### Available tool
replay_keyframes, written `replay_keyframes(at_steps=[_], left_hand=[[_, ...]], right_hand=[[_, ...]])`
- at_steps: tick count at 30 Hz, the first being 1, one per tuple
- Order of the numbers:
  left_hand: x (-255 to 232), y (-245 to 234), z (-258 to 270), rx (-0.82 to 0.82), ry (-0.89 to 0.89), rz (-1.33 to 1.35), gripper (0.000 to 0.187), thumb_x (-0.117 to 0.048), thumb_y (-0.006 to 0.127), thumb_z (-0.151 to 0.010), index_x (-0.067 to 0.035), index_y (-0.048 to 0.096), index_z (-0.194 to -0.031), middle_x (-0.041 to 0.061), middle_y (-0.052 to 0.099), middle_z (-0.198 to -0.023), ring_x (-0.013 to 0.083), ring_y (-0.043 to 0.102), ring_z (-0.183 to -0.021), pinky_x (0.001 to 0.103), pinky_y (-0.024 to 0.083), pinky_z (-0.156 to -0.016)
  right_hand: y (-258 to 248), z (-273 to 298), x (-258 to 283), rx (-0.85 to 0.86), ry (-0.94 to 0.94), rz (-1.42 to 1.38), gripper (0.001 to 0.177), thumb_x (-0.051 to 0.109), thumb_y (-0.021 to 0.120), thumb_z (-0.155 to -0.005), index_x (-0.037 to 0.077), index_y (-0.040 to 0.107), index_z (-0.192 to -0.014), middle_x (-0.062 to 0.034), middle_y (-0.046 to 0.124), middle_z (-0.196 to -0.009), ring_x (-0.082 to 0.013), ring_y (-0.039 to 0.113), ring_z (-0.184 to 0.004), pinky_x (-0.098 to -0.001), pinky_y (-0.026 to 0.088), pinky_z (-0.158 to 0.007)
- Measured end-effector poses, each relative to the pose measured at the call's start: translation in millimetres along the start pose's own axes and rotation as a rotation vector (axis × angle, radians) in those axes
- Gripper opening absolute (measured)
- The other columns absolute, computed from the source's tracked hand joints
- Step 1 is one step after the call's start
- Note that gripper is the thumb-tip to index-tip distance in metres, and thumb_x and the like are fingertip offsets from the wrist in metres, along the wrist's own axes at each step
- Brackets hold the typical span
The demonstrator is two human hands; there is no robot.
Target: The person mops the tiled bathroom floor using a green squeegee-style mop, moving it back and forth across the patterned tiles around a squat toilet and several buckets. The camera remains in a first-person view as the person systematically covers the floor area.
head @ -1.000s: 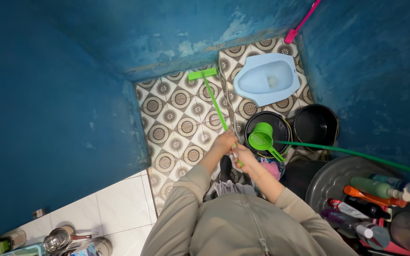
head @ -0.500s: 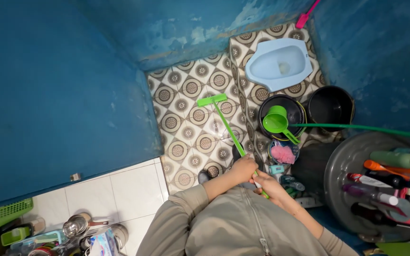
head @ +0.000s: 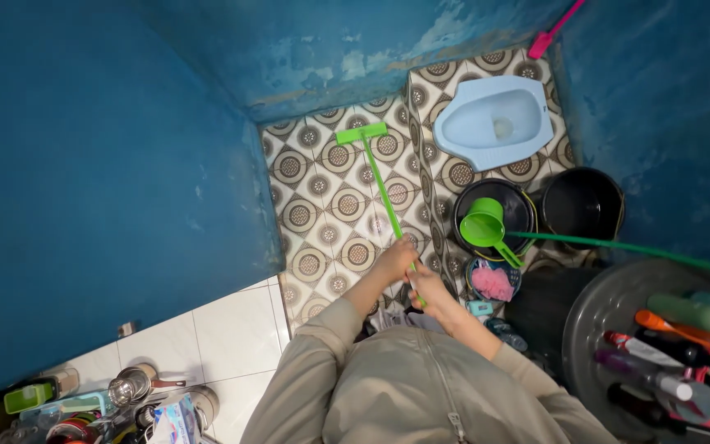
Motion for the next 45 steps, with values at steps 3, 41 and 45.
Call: replay_keyframes(at_steps=[3, 41, 45], left_hand=[[28, -27, -27, 0.011, -0.072, 0.154, 0.017, -0.009, 0.070, -0.090, -0.008, 0.074, -0.107, 0.014, 0.063, -0.123, 0.0433, 0.031, -0.152, 0.053, 0.046, -0.116], [-35, 24, 121, -0.124, 0.036, 0.073, 0.013, -0.010, 0.075, -0.083, -0.008, 0.077, -0.095, 0.018, 0.072, -0.106, 0.0467, 0.054, -0.138, 0.055, 0.048, -0.112], [28, 33, 80, -0.123, 0.043, -0.046, 0.012, -0.014, 0.075, -0.085, -0.013, 0.076, -0.097, 0.010, 0.072, -0.105, 0.0360, 0.056, -0.137, 0.045, 0.037, -0.125]], right_hand=[[11, -37, 29, 0.019, 0.009, 0.010, 0.039, 0.026, 0.048, -0.109, 0.007, 0.054, -0.142, -0.0067, 0.061, -0.083, -0.0085, 0.051, -0.045, -0.0215, 0.037, -0.025], [29, 71, -99, 0.038, 0.057, -0.031, 0.055, 0.022, 0.060, -0.106, 0.012, 0.044, -0.157, -0.0130, 0.063, -0.093, -0.0123, 0.049, -0.048, -0.0254, 0.037, -0.028], [56, 28, -62, 0.084, 0.063, -0.071, 0.053, 0.020, 0.052, -0.109, 0.013, 0.037, -0.159, -0.0086, 0.059, -0.090, -0.0080, 0.046, -0.046, -0.0212, 0.035, -0.028]])
Point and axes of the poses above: each hand's wrist, its own z-axis away from the middle knuckle, its own y-axis out of the palm, x = y × z, the point moved 7 cm from there along -z, towards the middle knuckle
